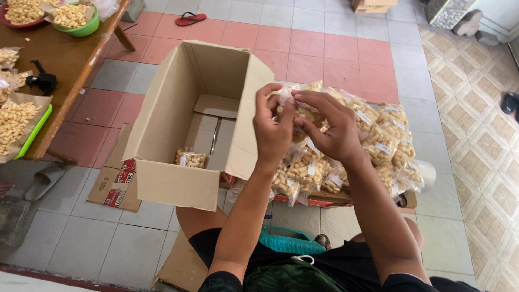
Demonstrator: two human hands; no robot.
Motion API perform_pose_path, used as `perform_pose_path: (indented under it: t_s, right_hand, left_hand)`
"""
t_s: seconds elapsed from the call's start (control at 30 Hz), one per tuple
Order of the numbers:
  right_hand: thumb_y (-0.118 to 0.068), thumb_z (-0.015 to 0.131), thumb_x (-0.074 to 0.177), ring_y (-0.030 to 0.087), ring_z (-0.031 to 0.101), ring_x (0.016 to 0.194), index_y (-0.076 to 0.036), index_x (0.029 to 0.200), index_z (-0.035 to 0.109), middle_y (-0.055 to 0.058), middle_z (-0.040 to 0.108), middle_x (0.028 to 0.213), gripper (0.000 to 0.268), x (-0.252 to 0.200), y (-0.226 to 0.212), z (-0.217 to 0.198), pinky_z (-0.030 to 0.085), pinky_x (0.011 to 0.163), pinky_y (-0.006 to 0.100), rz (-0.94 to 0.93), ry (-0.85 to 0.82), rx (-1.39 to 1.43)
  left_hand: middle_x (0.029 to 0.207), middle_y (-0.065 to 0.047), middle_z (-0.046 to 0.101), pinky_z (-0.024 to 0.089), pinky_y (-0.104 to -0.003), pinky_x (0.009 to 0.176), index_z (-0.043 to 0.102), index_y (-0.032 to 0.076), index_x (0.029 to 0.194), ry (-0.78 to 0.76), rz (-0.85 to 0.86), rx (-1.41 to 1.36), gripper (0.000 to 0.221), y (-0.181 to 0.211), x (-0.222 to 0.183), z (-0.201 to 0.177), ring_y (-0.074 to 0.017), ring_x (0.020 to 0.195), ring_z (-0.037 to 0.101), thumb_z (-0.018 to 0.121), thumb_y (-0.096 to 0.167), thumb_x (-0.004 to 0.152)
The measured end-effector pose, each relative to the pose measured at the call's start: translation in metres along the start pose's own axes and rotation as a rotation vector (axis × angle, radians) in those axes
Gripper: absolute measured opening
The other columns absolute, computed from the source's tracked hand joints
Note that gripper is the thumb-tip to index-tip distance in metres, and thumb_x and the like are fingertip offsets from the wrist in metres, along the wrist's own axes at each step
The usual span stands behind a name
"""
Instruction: Picking up small plastic bags of snacks, inspecting them, and packing them into a cardboard box.
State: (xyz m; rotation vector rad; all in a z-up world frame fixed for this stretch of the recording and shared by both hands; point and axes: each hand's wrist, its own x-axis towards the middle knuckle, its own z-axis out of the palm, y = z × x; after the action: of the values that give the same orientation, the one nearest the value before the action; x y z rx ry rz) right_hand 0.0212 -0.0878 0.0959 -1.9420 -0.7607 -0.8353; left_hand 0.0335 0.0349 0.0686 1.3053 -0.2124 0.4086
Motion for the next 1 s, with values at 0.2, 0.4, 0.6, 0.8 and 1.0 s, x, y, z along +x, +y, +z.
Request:
perform_pose_path:
  t_s: [0.2,0.4,0.6,0.8,1.0]
  right_hand:
    - [0.001,0.074,0.085,0.034,0.047,0.135,0.005,0.144,0.029,0.027,0.043,0.147,0.074,0.010,-0.031,0.063,0.041,0.111,0.045,0.072,-0.072,0.661]
    - [0.004,0.060,0.100,0.037,0.050,0.139,-0.001,0.146,0.019,0.029,0.040,0.151,0.062,0.054,-0.076,0.104,0.053,0.115,0.040,-0.046,-0.304,0.512]
    - [0.007,0.059,0.103,0.037,0.065,0.121,-0.001,0.143,0.026,0.026,0.049,0.145,0.053,0.099,-0.049,0.145,0.065,0.091,0.042,-0.102,-0.465,0.262]
    - [-0.007,0.063,0.097,0.029,0.058,0.104,-0.001,0.136,0.043,0.015,0.058,0.125,0.045,0.105,-0.008,0.185,0.043,0.085,0.039,0.027,-0.673,0.049]
    - [-0.007,0.066,0.090,0.048,0.054,0.106,0.006,0.131,0.045,0.028,0.056,0.120,0.048,0.113,0.051,0.211,0.040,0.085,0.053,0.060,-0.951,-0.216]
  left_hand:
    - [0.088,0.004,0.064,0.050,-0.017,0.066,0.053,0.013,0.118,0.219,0.046,-0.227,0.026,0.048,0.025,-0.058,-0.0003,0.074,0.057,0.064,0.019,0.095]
    - [0.153,-0.005,0.047,0.048,-0.032,0.107,0.046,0.018,0.142,0.112,0.155,-0.202,0.041,0.073,0.042,-0.145,-0.0175,0.131,0.052,0.059,0.030,0.105]
    - [0.142,-0.016,0.050,0.049,-0.032,0.114,0.039,0.010,0.144,-0.150,-0.022,0.030,0.058,0.088,0.047,-0.212,-0.0223,0.132,0.052,0.061,0.036,0.098]
    - [0.147,-0.017,0.021,0.048,-0.048,0.113,0.052,0.010,0.127,-0.035,0.049,0.549,0.046,0.024,0.055,-0.244,-0.0366,0.143,0.031,0.068,0.035,0.092]
    - [0.135,-0.014,0.054,0.042,-0.044,0.106,0.036,0.006,0.140,-0.200,0.088,0.805,0.053,0.017,0.055,-0.261,-0.0305,0.126,0.050,0.063,0.022,0.097]
